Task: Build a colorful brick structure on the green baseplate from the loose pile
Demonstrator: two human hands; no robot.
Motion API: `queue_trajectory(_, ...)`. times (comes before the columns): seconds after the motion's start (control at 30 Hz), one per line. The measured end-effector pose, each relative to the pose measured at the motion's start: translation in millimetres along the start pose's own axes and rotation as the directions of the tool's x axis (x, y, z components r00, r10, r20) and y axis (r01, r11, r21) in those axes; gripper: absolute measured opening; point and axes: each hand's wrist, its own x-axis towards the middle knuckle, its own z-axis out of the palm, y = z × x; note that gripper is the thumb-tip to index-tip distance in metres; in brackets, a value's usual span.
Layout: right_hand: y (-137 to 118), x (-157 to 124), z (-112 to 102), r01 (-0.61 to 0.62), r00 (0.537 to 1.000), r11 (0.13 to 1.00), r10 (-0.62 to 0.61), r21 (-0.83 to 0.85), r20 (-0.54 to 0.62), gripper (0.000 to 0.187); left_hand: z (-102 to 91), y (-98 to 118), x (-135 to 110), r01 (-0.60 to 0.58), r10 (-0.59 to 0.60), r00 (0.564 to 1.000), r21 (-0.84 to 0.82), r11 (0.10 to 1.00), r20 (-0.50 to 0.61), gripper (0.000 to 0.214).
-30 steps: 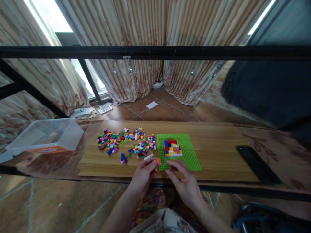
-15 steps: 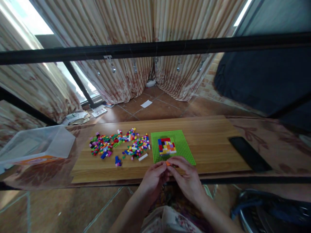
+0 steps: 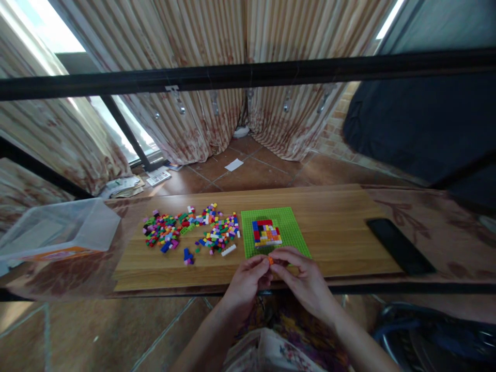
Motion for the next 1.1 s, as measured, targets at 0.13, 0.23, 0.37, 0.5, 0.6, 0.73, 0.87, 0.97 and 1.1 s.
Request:
queue_trajectory(0.13,8.2,9.3,-10.1,0.014,1.0,0.996,-0.014,-0.089,0.004,0.018,0.7,-2.6,-0.4,-0.019,0.02,1.0,0.076,0.997,-0.009,0.038)
queue_trajectory(0.23,27.1,32.0,-18.8,0.023,0.988,0.971,-0.058,-0.237,-0.14,0.022,-4.0,-8.7,-0.5,-0.023,0.03,0.999,0.175,0.984,-0.037,0.037)
queue_trajectory(0.37,54.7,67.9,-22.8,0.059,0.969,0.921,-0.146,-0.385,-0.2,0.023,-20.2,-16.4,1.3,-0.075,0.096,0.993,0.265,0.961,-0.066,0.029)
queue_trajectory(0.5,72.1,82.8,-14.6,0.082,0.971,0.899,-0.169,-0.43,-0.168,0.022,-39.4,-13.9,2.5,-0.084,0.13,0.982,0.302,0.95,-0.137,0.026)
queue_trajectory(0.6,79.3,82.2,-8.5,0.092,0.975,0.898,-0.168,-0.431,-0.143,0.022,-49.4,-9.6,2.1,-0.062,0.119,0.976,0.295,0.954,-0.18,0.026)
queue_trajectory(0.73,84.4,79.8,-6.1,0.075,0.976,0.902,-0.155,-0.426,-0.155,0.022,-54.3,-10.1,3.8,-0.04,0.096,0.976,0.276,0.96,-0.194,0.026)
queue_trajectory(0.87,86.0,78.1,-4.3,0.062,0.971,0.917,-0.146,-0.395,-0.188,0.021,-55.3,-14.4,8.0,-0.041,0.094,0.977,0.258,0.965,-0.193,0.028)
queue_trajectory(0.97,86.9,76.6,-2.0,0.044,0.967,0.931,-0.13,-0.361,-0.217,0.023,-56.0,-16.5,10.1,-0.051,0.105,0.976,0.271,0.961,-0.188,0.028)
queue_trajectory(1.1,86.9,74.2,-1.2,0.027,0.968,0.949,-0.103,-0.313,-0.228,0.026,-56.5,-18.1,10.4,-0.069,0.124,0.975,0.281,0.957,-0.183,0.027)
